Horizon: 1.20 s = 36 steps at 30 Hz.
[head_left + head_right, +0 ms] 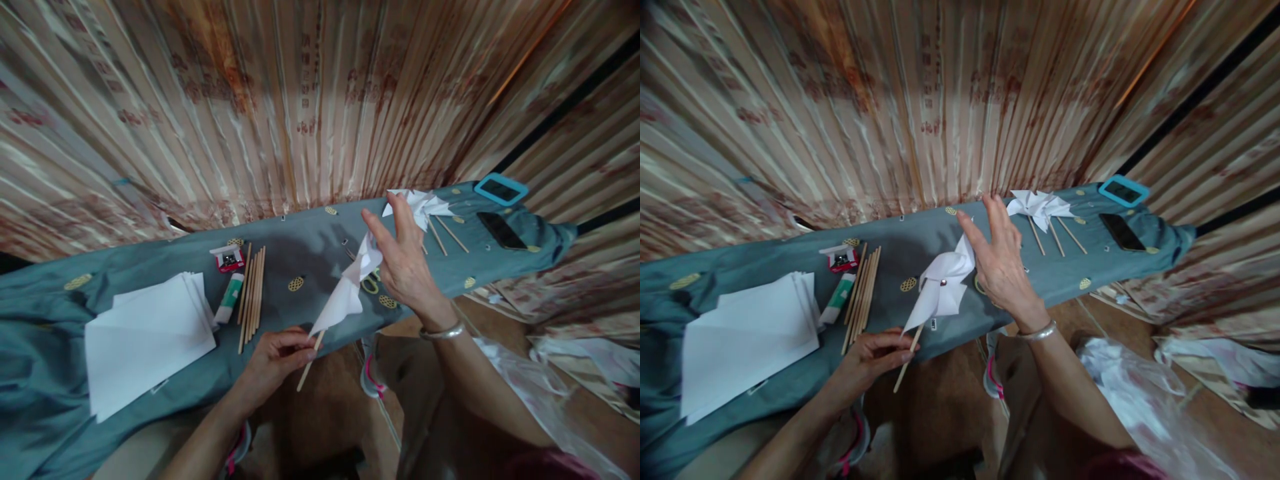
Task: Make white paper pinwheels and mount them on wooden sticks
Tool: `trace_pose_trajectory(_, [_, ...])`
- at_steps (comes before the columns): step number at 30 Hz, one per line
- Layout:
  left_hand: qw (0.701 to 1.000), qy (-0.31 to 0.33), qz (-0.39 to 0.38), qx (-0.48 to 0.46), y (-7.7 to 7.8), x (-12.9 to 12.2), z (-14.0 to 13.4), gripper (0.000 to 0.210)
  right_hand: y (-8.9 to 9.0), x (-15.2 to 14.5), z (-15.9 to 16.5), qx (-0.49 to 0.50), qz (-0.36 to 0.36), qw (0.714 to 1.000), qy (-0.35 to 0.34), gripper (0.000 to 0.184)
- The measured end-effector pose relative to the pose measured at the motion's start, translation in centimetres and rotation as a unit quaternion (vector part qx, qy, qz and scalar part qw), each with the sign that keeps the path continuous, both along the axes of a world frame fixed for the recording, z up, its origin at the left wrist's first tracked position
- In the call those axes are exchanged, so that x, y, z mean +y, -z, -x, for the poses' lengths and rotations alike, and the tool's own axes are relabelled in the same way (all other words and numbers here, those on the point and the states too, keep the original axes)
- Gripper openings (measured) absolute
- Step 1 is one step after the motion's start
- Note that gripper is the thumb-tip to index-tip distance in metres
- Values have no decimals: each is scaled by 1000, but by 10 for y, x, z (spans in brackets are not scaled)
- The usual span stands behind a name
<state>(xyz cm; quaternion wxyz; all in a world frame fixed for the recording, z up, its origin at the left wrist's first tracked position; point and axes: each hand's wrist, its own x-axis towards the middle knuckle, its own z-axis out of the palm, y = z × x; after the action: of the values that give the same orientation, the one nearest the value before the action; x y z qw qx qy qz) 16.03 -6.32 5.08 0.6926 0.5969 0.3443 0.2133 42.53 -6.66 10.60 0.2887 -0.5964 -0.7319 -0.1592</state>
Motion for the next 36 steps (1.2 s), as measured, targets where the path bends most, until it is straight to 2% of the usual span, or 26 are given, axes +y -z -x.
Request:
trace_pose_trajectory(6, [1000,-16,12,1,-7,0,1,15,13,3,1,60,65,996,-15,50])
trace_pose_trajectory(16, [998,-63,17,-3,-8,3,5,21,22,1,22,49,136,986,-84,60])
trace_pose_trajectory(20, [996,-86,21,-10,-9,5,6,23,25,-2,29,64,186,975,-103,56])
trace_pose_trajectory(26, [996,-88,32,-14,-10,4,6,23,26,1,29,111,167,971,-133,53])
trace_pose_trajectory(29, [996,-79,33,-13,-10,4,6,23,27,6,23,193,153,961,-126,44])
trace_pose_trajectory(31, [997,-69,31,-6,-10,4,6,24,29,9,17,287,162,936,-120,38])
trace_pose_trajectory(32, [997,-65,30,-4,-11,4,6,25,30,11,14,343,173,915,-125,37])
trace_pose_trajectory(36, [997,-68,26,-12,-12,4,6,25,35,16,6,543,218,793,-170,36])
